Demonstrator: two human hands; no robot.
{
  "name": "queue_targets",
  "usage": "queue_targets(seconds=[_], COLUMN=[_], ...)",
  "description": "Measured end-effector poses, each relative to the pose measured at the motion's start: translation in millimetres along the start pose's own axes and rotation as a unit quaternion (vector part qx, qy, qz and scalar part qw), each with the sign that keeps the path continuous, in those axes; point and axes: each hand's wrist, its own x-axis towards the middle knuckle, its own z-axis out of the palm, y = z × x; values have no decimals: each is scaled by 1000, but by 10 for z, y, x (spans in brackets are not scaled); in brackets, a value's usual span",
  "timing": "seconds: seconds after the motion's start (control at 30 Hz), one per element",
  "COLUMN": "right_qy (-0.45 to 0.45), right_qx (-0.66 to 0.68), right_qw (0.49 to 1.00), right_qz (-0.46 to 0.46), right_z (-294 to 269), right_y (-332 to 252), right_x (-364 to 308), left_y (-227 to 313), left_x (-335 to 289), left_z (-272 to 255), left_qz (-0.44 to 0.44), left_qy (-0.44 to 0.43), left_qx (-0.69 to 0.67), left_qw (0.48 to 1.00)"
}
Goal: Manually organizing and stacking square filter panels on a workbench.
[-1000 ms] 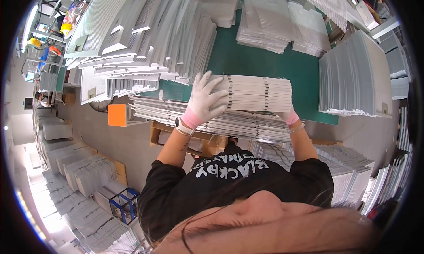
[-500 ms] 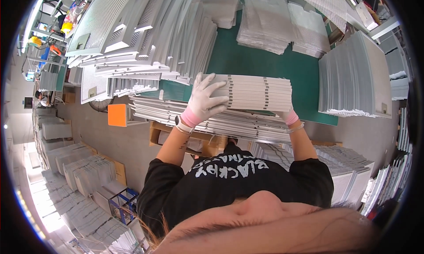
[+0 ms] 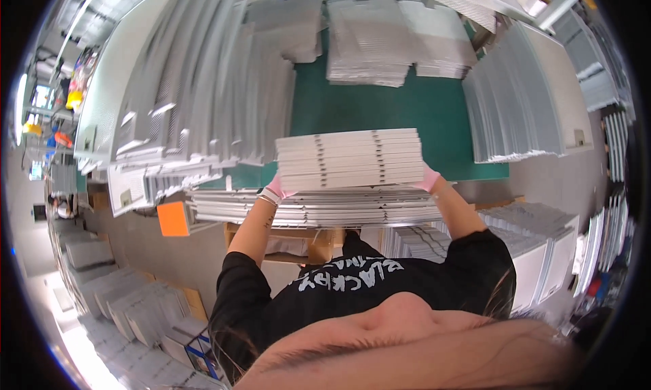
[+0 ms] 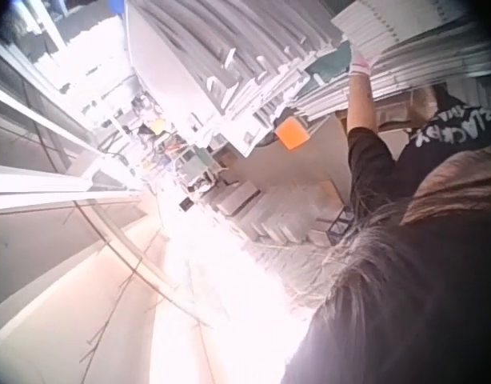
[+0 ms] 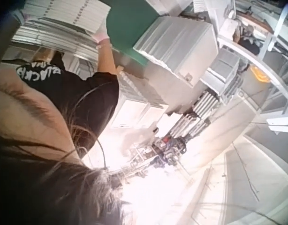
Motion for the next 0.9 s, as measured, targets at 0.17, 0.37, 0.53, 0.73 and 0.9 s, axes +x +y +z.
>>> queue_targets(seconds=[0.17,0.37,0.53,0.73,0.9], right_qy=[-17,186,288,298,247], right_qx=[-4,281,276,199,120], right_qw=[981,937,881,857,871], right_qz=[196,92,255,370,407], right_z=[-106,-963,-1842,-2283,-2218], right_y=[67,312,645,1322,1441], right_x=[108,-336,-867,-970,-1126], left_y=[483,1176,1492,1485,1454], left_x=[294,966,2276,2900,2920], left_z=[-166,223,1140,1614,1649], left_qz=[41,34,-38,-88,-108], left_qy=[47,-11,-76,-116,-110], left_qx=[182,-157,-247,-316,-295], left_qw=[981,987,965,937,943])
